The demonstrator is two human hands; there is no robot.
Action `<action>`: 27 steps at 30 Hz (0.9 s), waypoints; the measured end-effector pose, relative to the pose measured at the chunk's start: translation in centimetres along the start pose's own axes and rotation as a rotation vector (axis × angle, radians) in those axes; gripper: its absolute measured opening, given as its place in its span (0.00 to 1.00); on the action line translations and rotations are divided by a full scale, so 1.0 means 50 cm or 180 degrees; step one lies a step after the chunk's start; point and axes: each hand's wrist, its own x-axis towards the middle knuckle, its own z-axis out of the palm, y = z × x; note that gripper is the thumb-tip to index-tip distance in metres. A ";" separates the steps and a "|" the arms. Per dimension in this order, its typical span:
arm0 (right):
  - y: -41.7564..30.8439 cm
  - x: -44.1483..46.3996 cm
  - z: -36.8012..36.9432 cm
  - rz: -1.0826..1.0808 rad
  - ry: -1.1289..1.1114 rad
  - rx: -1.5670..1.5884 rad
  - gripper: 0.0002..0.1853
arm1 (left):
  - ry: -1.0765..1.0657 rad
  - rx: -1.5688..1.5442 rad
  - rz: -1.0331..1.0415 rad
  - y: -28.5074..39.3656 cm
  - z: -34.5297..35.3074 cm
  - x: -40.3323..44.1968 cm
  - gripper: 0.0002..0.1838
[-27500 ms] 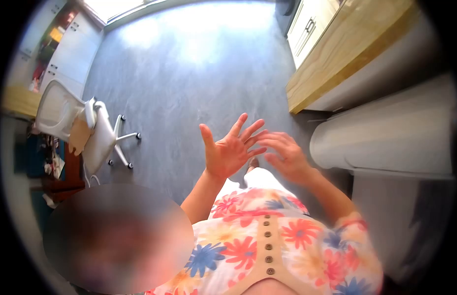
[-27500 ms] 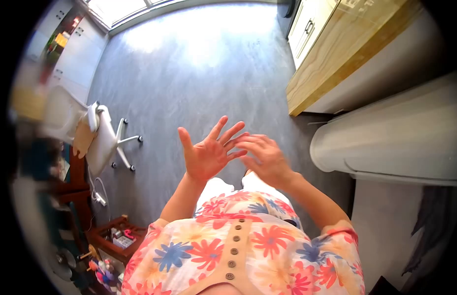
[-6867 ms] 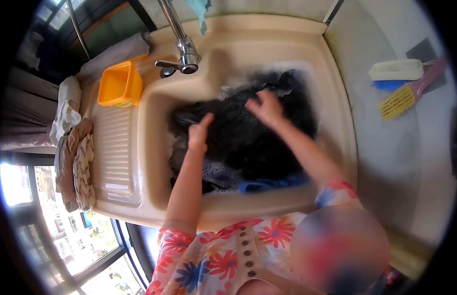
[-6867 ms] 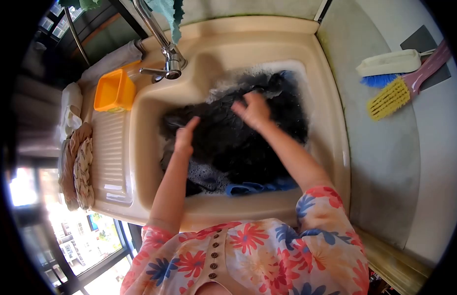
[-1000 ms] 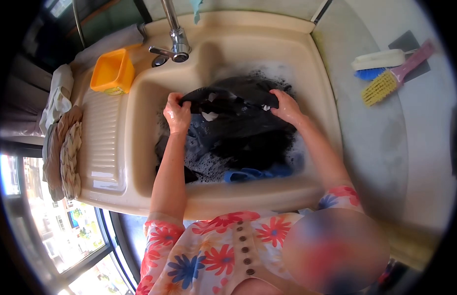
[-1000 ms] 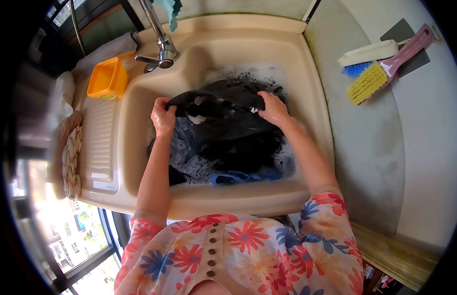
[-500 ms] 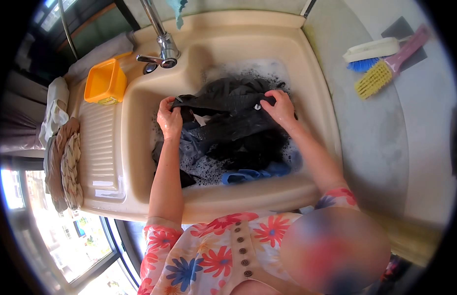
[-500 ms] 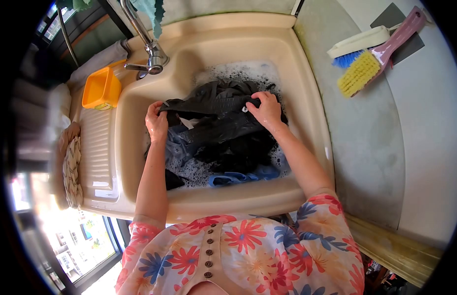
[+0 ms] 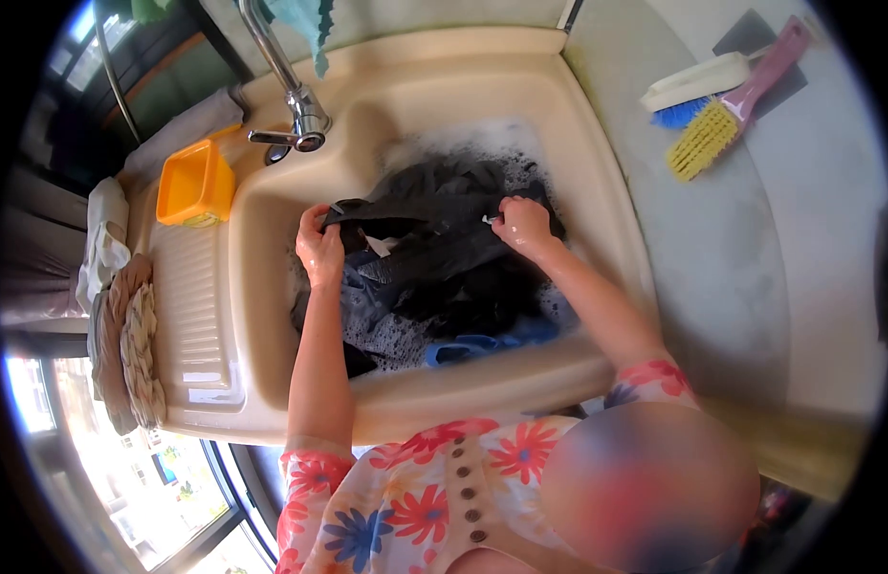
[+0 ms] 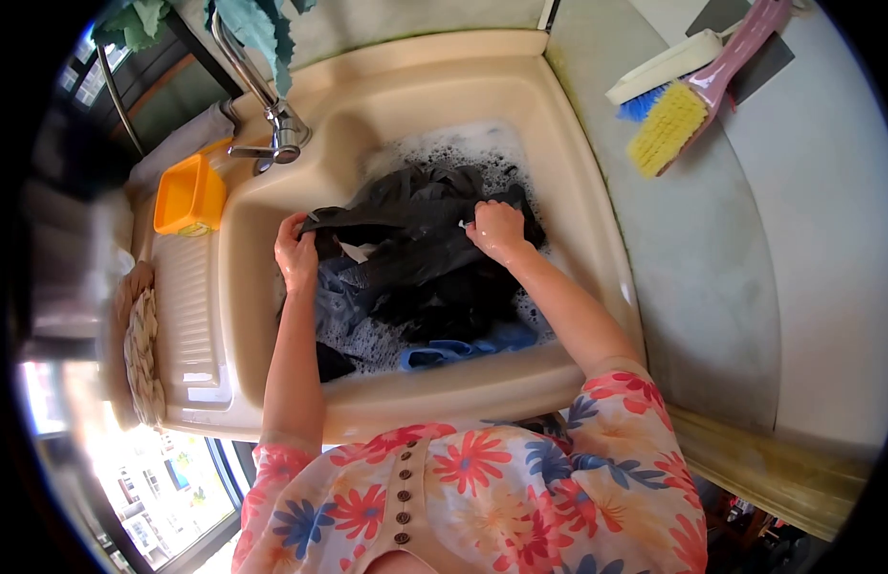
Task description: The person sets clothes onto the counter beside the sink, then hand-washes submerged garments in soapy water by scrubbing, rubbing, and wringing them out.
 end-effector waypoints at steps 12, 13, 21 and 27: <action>0.068 -0.051 -0.148 0.0655 0.0910 0.2135 0.11 | -0.0248 -0.0123 0.0012 -0.019 0.014 0.000 0.10; 0.076 -0.058 -0.143 0.0609 0.0934 0.2367 0.11 | -0.0281 -0.0078 -0.0004 -0.012 0.014 -0.003 0.10; 0.089 -0.062 -0.116 0.0523 0.0313 0.1749 0.09 | -0.0523 0.0008 -0.0094 -0.039 0.028 -0.013 0.11; 0.082 -0.057 -0.108 0.0403 -0.0072 0.1397 0.08 | -0.0722 0.0540 -0.0068 -0.018 0.030 -0.023 0.14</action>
